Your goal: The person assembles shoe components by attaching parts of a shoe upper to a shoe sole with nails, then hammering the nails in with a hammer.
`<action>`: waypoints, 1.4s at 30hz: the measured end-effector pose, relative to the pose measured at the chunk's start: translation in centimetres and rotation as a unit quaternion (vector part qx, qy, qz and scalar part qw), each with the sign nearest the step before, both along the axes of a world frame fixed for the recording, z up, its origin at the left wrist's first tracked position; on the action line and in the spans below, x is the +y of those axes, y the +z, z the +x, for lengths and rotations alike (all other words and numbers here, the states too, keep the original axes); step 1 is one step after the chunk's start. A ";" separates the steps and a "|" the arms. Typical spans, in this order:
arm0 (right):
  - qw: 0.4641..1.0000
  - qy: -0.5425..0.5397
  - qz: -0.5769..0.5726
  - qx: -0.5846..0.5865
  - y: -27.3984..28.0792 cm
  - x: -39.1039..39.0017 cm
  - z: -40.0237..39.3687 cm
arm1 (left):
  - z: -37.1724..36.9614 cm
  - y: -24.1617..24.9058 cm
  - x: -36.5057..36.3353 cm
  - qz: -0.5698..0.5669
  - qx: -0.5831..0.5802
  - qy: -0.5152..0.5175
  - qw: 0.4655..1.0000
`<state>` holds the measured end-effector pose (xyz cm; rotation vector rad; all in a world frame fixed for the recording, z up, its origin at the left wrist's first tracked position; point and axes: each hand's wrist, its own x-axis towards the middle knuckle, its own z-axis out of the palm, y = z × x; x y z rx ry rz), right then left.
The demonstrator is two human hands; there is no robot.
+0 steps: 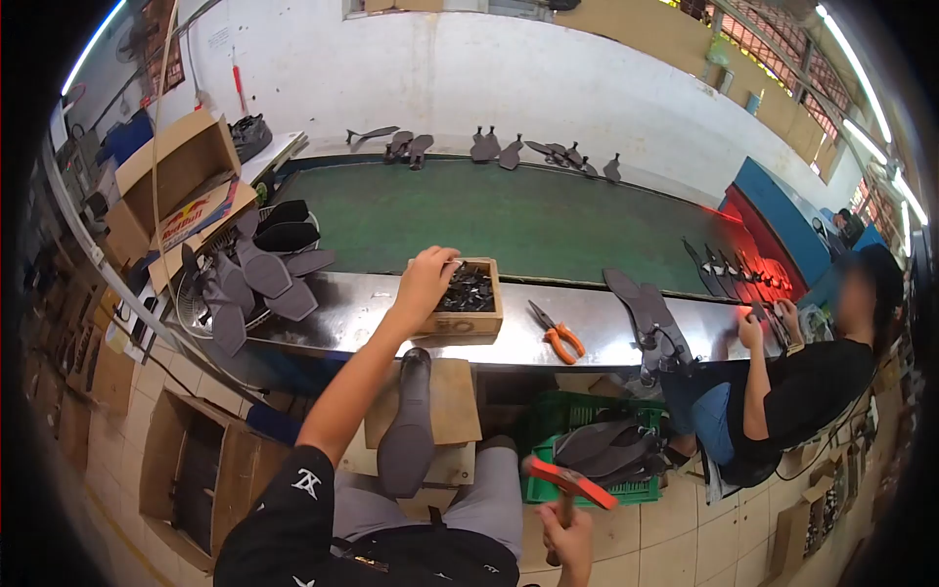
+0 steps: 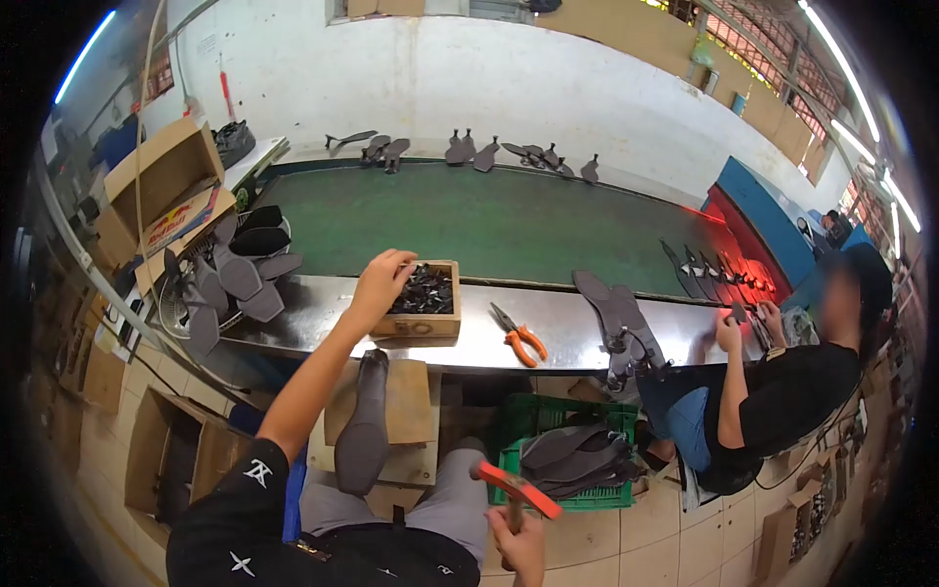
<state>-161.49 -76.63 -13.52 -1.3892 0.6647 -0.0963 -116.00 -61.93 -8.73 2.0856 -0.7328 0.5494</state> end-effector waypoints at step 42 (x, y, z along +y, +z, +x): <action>0.955 0.138 -0.070 -0.253 9.5 7.5 19.1 | -15.7 -1.4 9.2 -0.082 0.013 0.025 0.996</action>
